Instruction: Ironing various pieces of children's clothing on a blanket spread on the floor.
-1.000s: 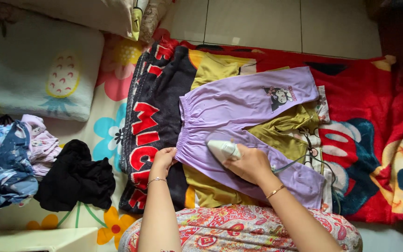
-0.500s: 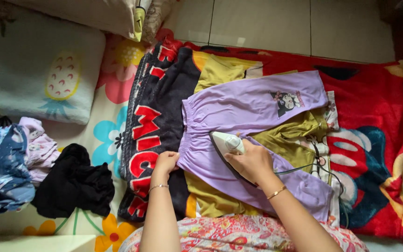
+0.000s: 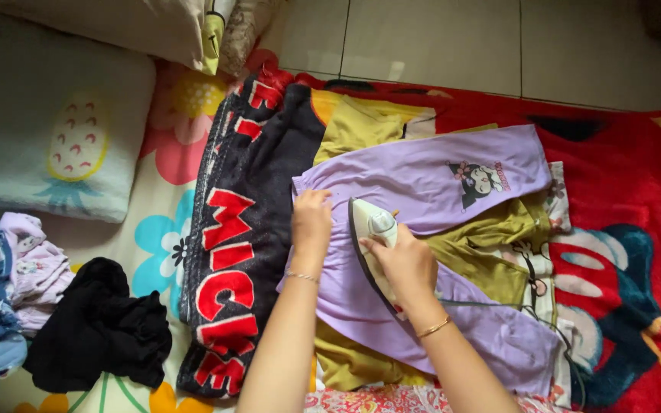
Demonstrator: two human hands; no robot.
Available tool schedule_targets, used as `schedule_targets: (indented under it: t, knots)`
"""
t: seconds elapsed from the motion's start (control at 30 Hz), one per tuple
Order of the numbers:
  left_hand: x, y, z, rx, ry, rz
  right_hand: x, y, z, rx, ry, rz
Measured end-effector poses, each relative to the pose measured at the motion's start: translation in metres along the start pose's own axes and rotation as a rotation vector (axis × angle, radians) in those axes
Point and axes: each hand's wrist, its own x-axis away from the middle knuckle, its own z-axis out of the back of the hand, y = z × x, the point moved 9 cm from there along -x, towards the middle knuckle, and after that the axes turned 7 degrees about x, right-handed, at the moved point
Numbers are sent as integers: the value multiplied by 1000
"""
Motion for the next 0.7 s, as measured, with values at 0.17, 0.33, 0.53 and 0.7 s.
schedule_targets:
  t: [0.17, 0.33, 0.53, 0.7]
  knots:
    - [-7, 2, -21, -61, -23, 71, -5, -3, -11, 88, -57, 9]
    - [-4, -2, -25, -93, 21, 59, 1, -17, 2, -13, -29, 102]
    - [-9, -8, -34, -183, 26, 13, -9, 2, -8, -26, -50, -104]
    - [-13, -63, -16, 156, 150, 258, -1, -1, -11, 25, -107, -26]
